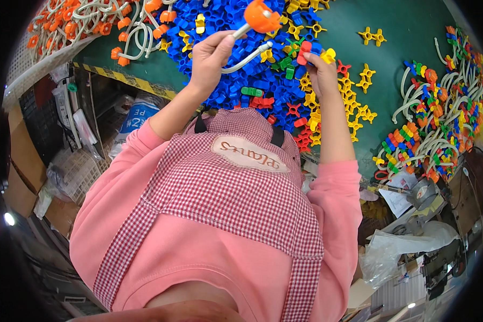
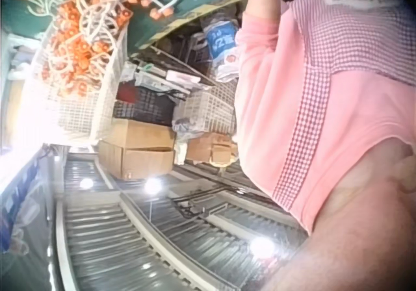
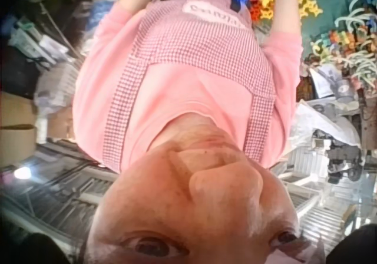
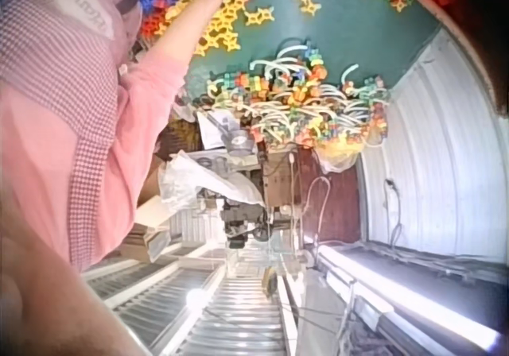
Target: The person assembles colorful plastic star-shaped pieces onto white cords using a small orange tool. They repeatedly pick up pieces from a table, attach them to the cords, and place the assembled cords aside. Later, they scoop green plastic pieces from a bag into a cardboard box and pour them onto the table.
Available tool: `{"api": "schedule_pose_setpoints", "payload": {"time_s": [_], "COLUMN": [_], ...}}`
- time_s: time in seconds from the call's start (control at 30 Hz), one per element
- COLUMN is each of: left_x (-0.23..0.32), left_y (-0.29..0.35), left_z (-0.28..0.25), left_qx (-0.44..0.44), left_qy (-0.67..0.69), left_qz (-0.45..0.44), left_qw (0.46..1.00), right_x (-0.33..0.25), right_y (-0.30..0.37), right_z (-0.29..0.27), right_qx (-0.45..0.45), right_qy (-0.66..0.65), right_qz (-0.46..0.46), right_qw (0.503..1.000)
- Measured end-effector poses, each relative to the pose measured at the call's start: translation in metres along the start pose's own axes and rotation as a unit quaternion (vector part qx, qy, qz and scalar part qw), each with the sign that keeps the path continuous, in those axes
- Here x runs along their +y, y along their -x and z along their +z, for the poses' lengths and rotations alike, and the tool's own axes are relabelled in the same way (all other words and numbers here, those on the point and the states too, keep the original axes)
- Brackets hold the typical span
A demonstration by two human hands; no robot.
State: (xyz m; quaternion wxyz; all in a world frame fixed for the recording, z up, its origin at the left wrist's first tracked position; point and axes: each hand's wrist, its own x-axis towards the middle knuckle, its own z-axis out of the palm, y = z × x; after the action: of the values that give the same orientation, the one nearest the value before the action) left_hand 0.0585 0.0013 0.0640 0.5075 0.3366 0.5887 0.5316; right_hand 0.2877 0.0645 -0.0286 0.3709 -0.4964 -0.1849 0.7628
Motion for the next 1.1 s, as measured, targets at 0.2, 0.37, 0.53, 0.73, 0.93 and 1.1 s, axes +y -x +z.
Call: {"api": "schedule_pose_setpoints", "payload": {"time_s": [0.2, 0.37, 0.53, 0.73, 0.93, 1.1], "left_x": [0.000, 0.007, 0.012, 0.016, 0.013, 0.010], "left_y": [0.001, -0.001, -0.008, -0.005, 0.000, -0.004], "left_z": [0.004, -0.006, -0.012, -0.004, -0.002, 0.002], "left_qx": [-0.062, -0.139, -0.164, -0.194, -0.265, -0.183], "left_qy": [0.029, 0.046, 0.010, 0.099, 0.098, 0.297], "left_qz": [-0.005, 0.028, 0.051, 0.024, 0.022, 0.013], "left_qw": [0.998, 0.989, 0.985, 0.976, 0.959, 0.937], "right_x": [-0.008, -0.019, -0.033, -0.038, -0.042, -0.036], "right_y": [0.030, 0.036, 0.044, 0.054, 0.072, 0.072], "right_z": [0.017, 0.030, 0.030, 0.036, 0.051, 0.033], "right_qx": [-0.028, -0.044, -0.074, -0.111, -0.188, -0.147], "right_qy": [-0.079, 0.202, 0.473, 0.524, 0.577, 0.356], "right_qz": [0.092, -0.020, -0.145, -0.175, -0.142, -0.219], "right_qw": [0.992, 0.978, 0.866, 0.826, 0.782, 0.896]}}
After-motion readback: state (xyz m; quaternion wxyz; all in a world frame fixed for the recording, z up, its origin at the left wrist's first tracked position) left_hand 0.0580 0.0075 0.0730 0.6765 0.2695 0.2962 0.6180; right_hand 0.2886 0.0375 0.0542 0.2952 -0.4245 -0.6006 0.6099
